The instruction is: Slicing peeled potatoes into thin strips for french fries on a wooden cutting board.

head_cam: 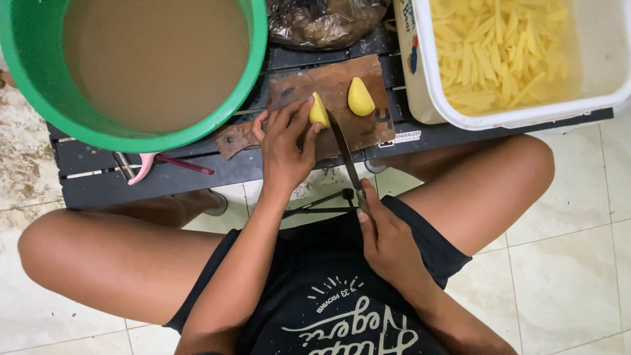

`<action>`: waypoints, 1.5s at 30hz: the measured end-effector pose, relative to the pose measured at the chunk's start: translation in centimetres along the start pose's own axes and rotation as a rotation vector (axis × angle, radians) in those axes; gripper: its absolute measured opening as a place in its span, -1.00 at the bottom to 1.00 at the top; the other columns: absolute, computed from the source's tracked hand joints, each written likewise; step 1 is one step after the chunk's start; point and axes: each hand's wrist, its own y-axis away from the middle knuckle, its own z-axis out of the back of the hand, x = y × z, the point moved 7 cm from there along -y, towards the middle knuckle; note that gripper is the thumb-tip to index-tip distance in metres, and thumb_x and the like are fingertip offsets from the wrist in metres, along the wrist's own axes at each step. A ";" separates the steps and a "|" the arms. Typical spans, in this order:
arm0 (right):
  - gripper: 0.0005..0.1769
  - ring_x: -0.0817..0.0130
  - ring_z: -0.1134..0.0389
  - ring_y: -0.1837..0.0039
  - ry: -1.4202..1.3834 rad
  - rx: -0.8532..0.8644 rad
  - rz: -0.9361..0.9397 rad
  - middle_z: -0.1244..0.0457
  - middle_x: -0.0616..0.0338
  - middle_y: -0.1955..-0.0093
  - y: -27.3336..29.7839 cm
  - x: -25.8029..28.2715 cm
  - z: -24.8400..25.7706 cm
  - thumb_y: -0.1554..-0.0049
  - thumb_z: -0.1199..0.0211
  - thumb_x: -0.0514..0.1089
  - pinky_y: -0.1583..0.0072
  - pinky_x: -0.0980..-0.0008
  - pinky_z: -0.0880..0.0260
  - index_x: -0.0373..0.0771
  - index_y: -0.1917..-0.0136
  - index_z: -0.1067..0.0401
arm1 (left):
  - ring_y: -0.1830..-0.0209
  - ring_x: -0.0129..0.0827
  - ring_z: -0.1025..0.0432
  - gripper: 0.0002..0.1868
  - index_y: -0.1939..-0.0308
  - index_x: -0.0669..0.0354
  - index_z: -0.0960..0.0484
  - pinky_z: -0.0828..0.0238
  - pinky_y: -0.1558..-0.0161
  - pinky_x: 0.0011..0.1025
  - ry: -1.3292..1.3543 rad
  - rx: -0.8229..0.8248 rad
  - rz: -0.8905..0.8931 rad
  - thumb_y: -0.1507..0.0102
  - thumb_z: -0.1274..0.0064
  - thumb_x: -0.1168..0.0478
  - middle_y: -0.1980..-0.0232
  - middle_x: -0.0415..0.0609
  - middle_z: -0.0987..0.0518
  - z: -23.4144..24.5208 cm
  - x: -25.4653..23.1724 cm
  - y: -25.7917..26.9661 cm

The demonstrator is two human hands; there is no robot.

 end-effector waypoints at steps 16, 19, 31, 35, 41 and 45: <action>-0.41 -0.30 -0.31 -0.34 -0.256 0.066 0.004 -0.23 -0.44 -0.38 -2.3 2.1 0.4 -0.35 0.08 -0.14 -0.22 -0.14 -0.42 -0.44 -0.58 -0.11 | -0.14 -0.10 -0.54 -0.61 -0.25 0.08 -0.63 0.12 -0.44 0.10 0.094 -0.011 0.060 -0.32 -0.20 0.26 -0.19 -0.01 -0.58 0.8 -1.4 -0.2; -0.41 -0.33 -0.30 -0.35 -0.283 0.058 0.018 -0.22 -0.46 -0.39 -2.8 1.7 0.2 -0.34 0.03 -0.15 -0.21 -0.18 -0.42 -0.49 -0.54 -0.15 | -0.14 -0.09 -0.54 -0.62 -0.25 0.10 -0.63 0.10 -0.43 0.09 0.076 -0.016 0.058 -0.34 -0.19 0.24 -0.20 0.00 -0.56 0.6 -1.0 -0.2; -0.40 -0.35 -0.26 -0.38 -0.189 0.047 -0.077 -0.20 -0.47 -0.40 -2.2 1.3 0.9 -0.32 0.01 -0.20 -0.26 -0.24 -0.37 -0.47 -0.57 -0.11 | -0.09 -0.29 -0.51 -0.57 -0.22 -0.17 -0.65 0.13 -0.38 0.03 -0.068 -0.041 0.036 -0.26 -0.32 0.08 -0.11 -0.18 -0.53 -1.3 -0.1 0.0; -0.41 -0.30 -0.29 -0.36 -0.130 0.019 -0.080 -0.22 -0.40 -0.39 -1.8 0.9 1.3 -0.33 0.03 -0.19 -0.24 -0.19 -0.39 -0.42 -0.58 -0.12 | -0.06 -0.28 -0.47 -0.54 -0.21 -0.13 -0.64 0.11 -0.33 0.05 -0.177 -0.062 0.003 -0.24 -0.35 0.05 -0.08 -0.16 -0.54 -1.8 -0.2 0.0; -0.38 -0.26 -0.35 -0.28 -0.063 -0.003 -0.039 -0.29 -0.31 -0.32 -1.9 0.9 0.8 -0.34 0.07 -0.14 -0.18 -0.13 -0.45 -0.30 -0.63 -0.06 | -0.12 -0.25 -0.43 -0.55 -0.21 -0.05 -0.66 0.15 -0.32 0.09 -0.211 -0.016 -0.006 -0.24 -0.31 0.08 -0.11 -0.15 -0.58 -1.5 -0.6 -0.1; -0.39 -0.41 -0.35 -0.21 -0.071 0.023 -0.028 -0.29 -0.44 -0.22 -1.9 2.5 0.8 -0.34 0.08 -0.16 -0.10 -0.23 -0.45 -0.39 -0.61 -0.06 | -0.14 -0.22 -0.41 -0.62 -0.21 -0.05 -0.66 0.15 -0.32 0.11 -0.211 0.029 -0.018 -0.31 -0.19 0.07 -0.12 -0.15 -0.58 -1.2 -0.5 -0.2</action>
